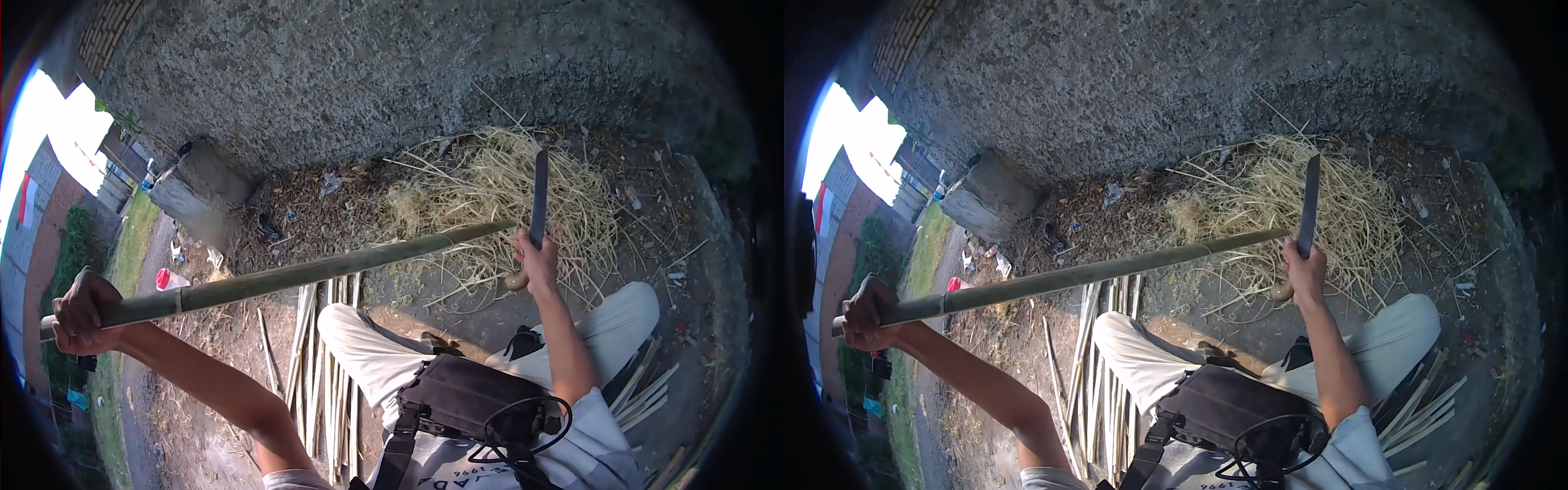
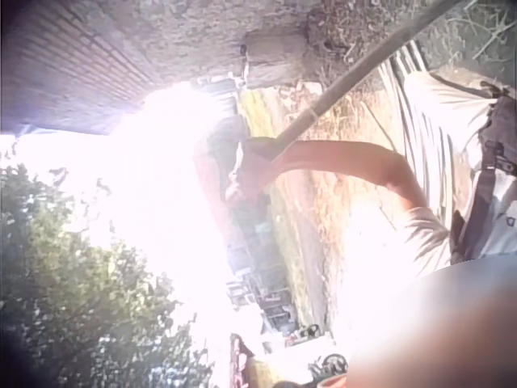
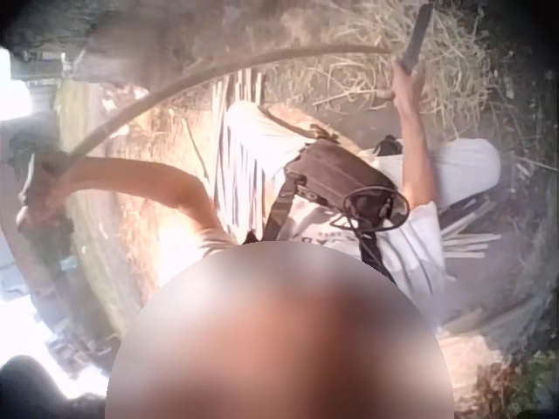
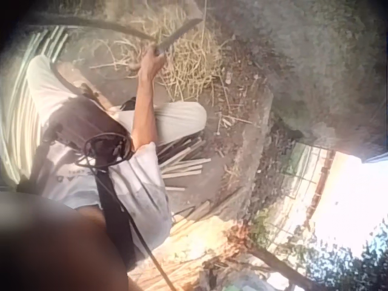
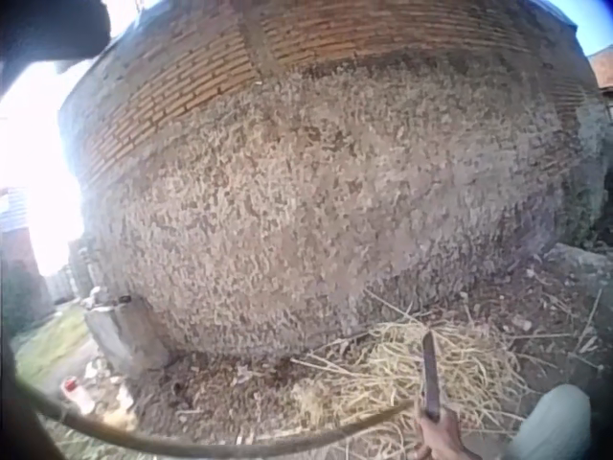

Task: The person strips a long thin layer from a bamboo stalk with a knife, then repeats the process on a different green stalk while seated on the ground.

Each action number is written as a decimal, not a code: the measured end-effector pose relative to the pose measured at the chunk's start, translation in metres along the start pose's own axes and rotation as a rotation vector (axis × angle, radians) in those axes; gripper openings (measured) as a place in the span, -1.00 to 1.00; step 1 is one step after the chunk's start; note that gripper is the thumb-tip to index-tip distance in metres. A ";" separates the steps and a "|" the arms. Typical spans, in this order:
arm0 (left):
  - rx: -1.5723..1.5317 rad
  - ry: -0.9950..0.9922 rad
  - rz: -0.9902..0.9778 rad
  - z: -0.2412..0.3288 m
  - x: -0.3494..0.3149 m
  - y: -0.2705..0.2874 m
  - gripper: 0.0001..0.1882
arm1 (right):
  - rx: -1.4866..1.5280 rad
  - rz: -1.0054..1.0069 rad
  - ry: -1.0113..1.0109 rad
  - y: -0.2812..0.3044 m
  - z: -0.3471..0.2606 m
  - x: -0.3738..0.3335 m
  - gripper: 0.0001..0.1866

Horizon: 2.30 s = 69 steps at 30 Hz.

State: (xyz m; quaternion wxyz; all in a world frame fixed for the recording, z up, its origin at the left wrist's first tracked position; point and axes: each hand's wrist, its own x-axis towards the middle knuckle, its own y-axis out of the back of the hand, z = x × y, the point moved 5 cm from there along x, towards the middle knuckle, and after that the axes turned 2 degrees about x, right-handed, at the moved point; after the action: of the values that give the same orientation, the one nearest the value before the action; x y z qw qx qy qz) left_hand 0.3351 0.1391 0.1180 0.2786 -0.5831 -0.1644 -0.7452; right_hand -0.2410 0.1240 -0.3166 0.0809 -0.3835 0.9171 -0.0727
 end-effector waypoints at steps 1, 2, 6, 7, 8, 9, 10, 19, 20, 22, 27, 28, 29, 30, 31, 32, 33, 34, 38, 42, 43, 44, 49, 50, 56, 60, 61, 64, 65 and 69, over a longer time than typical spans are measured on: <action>0.018 -0.052 0.024 -0.007 -0.011 -0.002 -0.77 | 0.012 -0.003 -0.070 0.003 0.007 0.002 -0.69; -0.006 -0.040 0.041 -0.008 -0.023 0.007 -0.79 | 0.020 0.001 -0.069 0.005 0.010 0.005 -0.69; -0.023 -0.090 0.177 -0.033 -0.066 0.028 -0.85 | 0.433 0.040 -0.250 0.014 0.013 0.012 -0.51; -0.044 -0.082 0.186 -0.055 -0.078 0.034 -0.85 | 0.480 0.077 -0.297 0.025 0.006 0.011 -0.50; -0.030 -0.141 0.293 -0.065 -0.089 0.037 -0.86 | 0.533 0.096 -0.348 0.030 0.001 0.012 -0.50; -0.015 -0.200 0.401 -0.073 -0.098 0.042 -0.86 | 0.527 0.081 -0.328 0.042 0.015 0.026 -0.52; -0.031 -0.194 0.408 -0.089 -0.106 0.047 -0.86 | 0.522 0.097 -0.323 0.053 0.015 0.030 -0.52; -0.541 0.146 0.728 -0.183 -0.175 0.063 -0.77 | 0.879 0.088 -0.206 0.091 0.012 0.066 -0.91; -0.265 0.143 1.040 -0.192 -0.193 0.076 -0.76 | 0.876 0.081 -0.108 0.097 0.007 0.070 -0.91; 0.023 0.237 1.467 -0.209 -0.230 0.082 -0.65 | 0.850 0.056 -0.046 0.108 -0.005 0.073 -0.91; 0.156 0.567 1.769 -0.209 -0.316 0.100 -0.37 | 0.860 0.323 -0.033 0.118 -0.027 0.067 -0.78; 0.117 0.540 1.789 -0.209 -0.328 0.105 -0.33 | 0.850 0.389 -0.055 0.118 -0.026 0.064 -0.72; 0.126 0.524 1.817 -0.215 -0.331 0.102 -0.29 | 0.839 0.394 -0.054 0.130 -0.018 0.069 -0.72; 0.080 0.501 1.845 -0.219 -0.336 0.096 -0.23 | 0.891 0.386 -0.066 0.145 -0.007 0.078 -0.70; 0.044 0.501 1.850 -0.217 -0.342 0.101 -0.23 | 0.950 0.367 -0.088 0.142 -0.005 0.079 -0.68; 0.009 0.501 1.854 -0.215 -0.349 0.105 -0.23 | 0.947 0.361 -0.097 0.140 -0.003 0.080 -0.68; 0.016 0.493 1.860 -0.210 -0.355 0.110 -0.23 | 0.989 0.398 -0.136 0.140 0.000 0.080 -0.70; 0.022 0.564 1.861 -0.208 -0.360 0.113 -0.22 | 1.030 0.440 -0.171 0.141 0.002 0.078 -0.70; -0.130 0.663 1.766 -0.205 -0.370 0.114 -0.28 | 0.965 0.316 -0.231 0.142 0.013 0.089 -0.69; -0.183 0.423 1.799 -0.178 -0.386 0.112 -0.33 | 0.867 0.254 -0.252 0.120 0.005 0.084 -0.69; -0.180 0.408 1.823 -0.179 -0.387 0.112 -0.34 | 0.806 0.195 -0.238 0.121 0.007 0.089 -0.69; -0.184 0.412 1.823 -0.181 -0.388 0.110 -0.34 | 0.743 0.137 -0.225 0.121 0.009 0.092 -0.68; -0.289 0.429 1.627 -0.164 -0.405 0.120 -0.37 | 0.799 0.085 -0.238 0.113 0.017 0.095 -0.66; -0.343 0.478 1.575 -0.164 -0.405 0.118 -0.38 | 0.848 0.107 -0.242 0.113 0.015 0.095 -0.66; -0.110 0.710 1.622 -0.194 -0.391 0.092 -0.41 | 0.928 0.480 -0.379 0.154 0.046 0.112 -0.61; -0.126 0.831 1.562 -0.209 -0.404 0.086 -0.55 | 0.988 0.531 -0.416 0.187 0.061 0.123 -0.58; -0.115 0.877 1.542 -0.210 -0.409 0.084 -0.60 | 0.967 0.570 -0.430 0.192 0.064 0.122 -0.60; -0.094 0.926 1.538 -0.215 -0.420 0.085 -0.74 | 0.909 0.622 -0.451 0.197 0.070 0.124 -0.65; -0.048 0.905 1.524 -0.213 -0.424 0.087 -0.72 | 0.873 0.634 -0.457 0.197 0.069 0.124 -0.67; 0.070 0.909 1.476 -0.213 -0.420 0.085 -0.74 | 0.826 0.652 -0.452 0.202 0.069 0.124 -0.72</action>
State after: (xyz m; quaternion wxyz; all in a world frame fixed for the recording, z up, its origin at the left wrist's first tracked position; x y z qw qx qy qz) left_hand 0.2905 0.0447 -0.3490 0.7474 -0.1772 0.3602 -0.5293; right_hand -0.4523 0.1705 -0.4344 0.4362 -0.0232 0.8436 -0.3124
